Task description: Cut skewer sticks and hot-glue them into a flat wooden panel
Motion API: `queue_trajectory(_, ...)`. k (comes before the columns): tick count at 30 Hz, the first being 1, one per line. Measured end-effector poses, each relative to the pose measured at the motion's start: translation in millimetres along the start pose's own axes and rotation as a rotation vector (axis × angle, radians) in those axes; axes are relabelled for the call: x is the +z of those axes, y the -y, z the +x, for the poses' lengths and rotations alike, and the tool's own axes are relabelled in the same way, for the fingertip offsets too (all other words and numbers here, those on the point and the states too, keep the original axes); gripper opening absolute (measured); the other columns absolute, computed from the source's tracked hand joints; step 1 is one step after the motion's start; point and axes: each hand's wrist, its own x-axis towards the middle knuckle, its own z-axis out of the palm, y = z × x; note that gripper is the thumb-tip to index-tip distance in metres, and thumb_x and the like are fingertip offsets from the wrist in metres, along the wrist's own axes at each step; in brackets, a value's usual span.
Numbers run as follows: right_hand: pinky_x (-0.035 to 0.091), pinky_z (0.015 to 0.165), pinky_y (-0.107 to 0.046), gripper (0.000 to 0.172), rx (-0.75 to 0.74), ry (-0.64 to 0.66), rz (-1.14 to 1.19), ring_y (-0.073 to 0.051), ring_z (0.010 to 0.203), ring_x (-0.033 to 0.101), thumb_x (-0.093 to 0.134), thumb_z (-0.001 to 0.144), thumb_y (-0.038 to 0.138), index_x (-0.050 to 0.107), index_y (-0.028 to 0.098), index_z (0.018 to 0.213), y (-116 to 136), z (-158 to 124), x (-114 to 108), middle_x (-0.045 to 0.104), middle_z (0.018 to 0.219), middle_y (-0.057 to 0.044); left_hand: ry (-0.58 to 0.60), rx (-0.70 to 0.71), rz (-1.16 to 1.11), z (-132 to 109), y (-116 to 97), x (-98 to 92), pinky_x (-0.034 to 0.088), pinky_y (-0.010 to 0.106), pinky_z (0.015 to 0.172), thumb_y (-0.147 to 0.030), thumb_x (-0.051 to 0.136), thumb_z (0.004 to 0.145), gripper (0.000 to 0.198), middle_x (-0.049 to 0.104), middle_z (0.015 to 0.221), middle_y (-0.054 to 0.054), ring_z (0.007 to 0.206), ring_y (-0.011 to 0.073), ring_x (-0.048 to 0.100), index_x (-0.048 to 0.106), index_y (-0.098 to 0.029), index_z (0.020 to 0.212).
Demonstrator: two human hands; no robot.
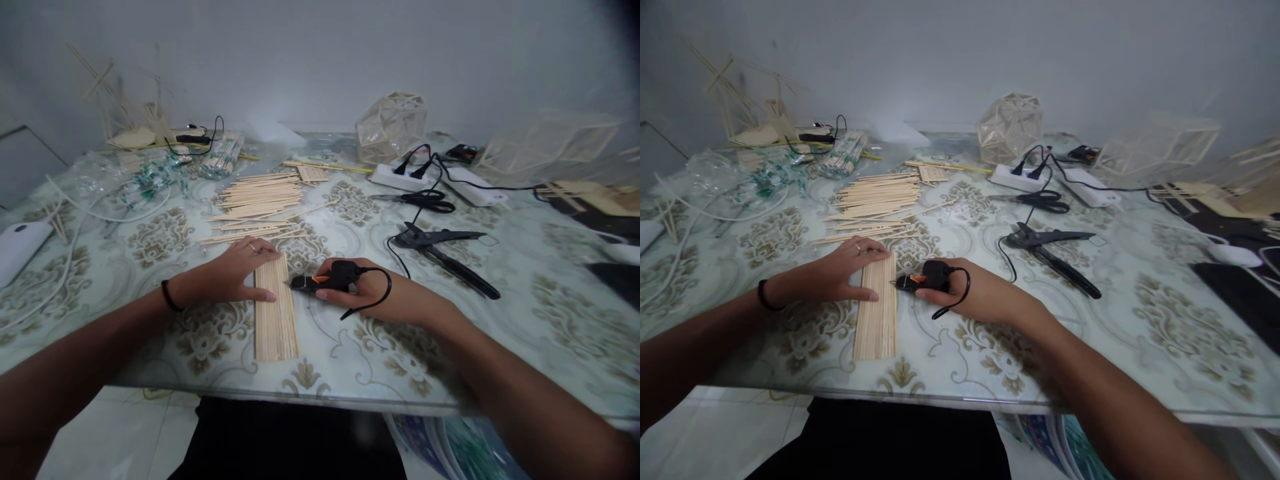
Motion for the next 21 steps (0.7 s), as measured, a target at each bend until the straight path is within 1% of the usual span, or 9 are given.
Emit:
queue_trajectory(3,0.046,0.072,-0.034,0.031,-0.001,-0.001,-0.015,-0.020,0.079,0.061,0.061,0.096,0.053,0.067,0.022,0.101,0.1,0.4,0.2,0.069,0.088,-0.002,0.005,0.003,-0.001,0.3,-0.9,-1.1,0.038,0.054,0.116,-0.068,0.071,0.087,0.080,0.056,0.144,0.018,0.135,0.0364,0.049,0.055,-0.019,0.149)
queue_trajectory(9,0.046,0.071,-0.033,0.033,0.005,-0.022,-0.005,-0.020,0.077,0.061,0.065,0.093,0.054,0.069,0.023,0.101,-1.5,0.9,1.0,0.068,0.085,-0.002,-0.007,0.008,0.009,-0.4,0.2,0.2,0.037,0.054,0.117,-0.067,0.072,0.087,0.081,0.056,0.144,0.019,0.134,0.0364,0.049,0.055,-0.018,0.148)
queue_trajectory(15,0.045,0.070,-0.031,0.035,0.007,-0.012,-0.024,-0.019,0.077,0.060,0.062,0.095,0.054,0.069,0.021,0.102,-1.3,0.2,0.6,0.068,0.086,-0.002,-0.008,0.018,0.020,-0.4,1.7,1.4,0.038,0.053,0.116,-0.068,0.071,0.087,0.081,0.056,0.144,0.019,0.134,0.0359,0.050,0.054,-0.017,0.148)
queue_trajectory(21,0.046,0.074,-0.031,0.036,0.000,0.013,-0.028,-0.019,0.080,0.061,0.059,0.098,0.055,0.068,0.020,0.103,-2.5,0.5,0.3,0.069,0.090,-0.002,-0.007,0.025,0.027,-0.6,0.9,0.6,0.037,0.053,0.117,-0.067,0.071,0.088,0.081,0.056,0.144,0.019,0.134,0.0355,0.049,0.054,-0.016,0.148)
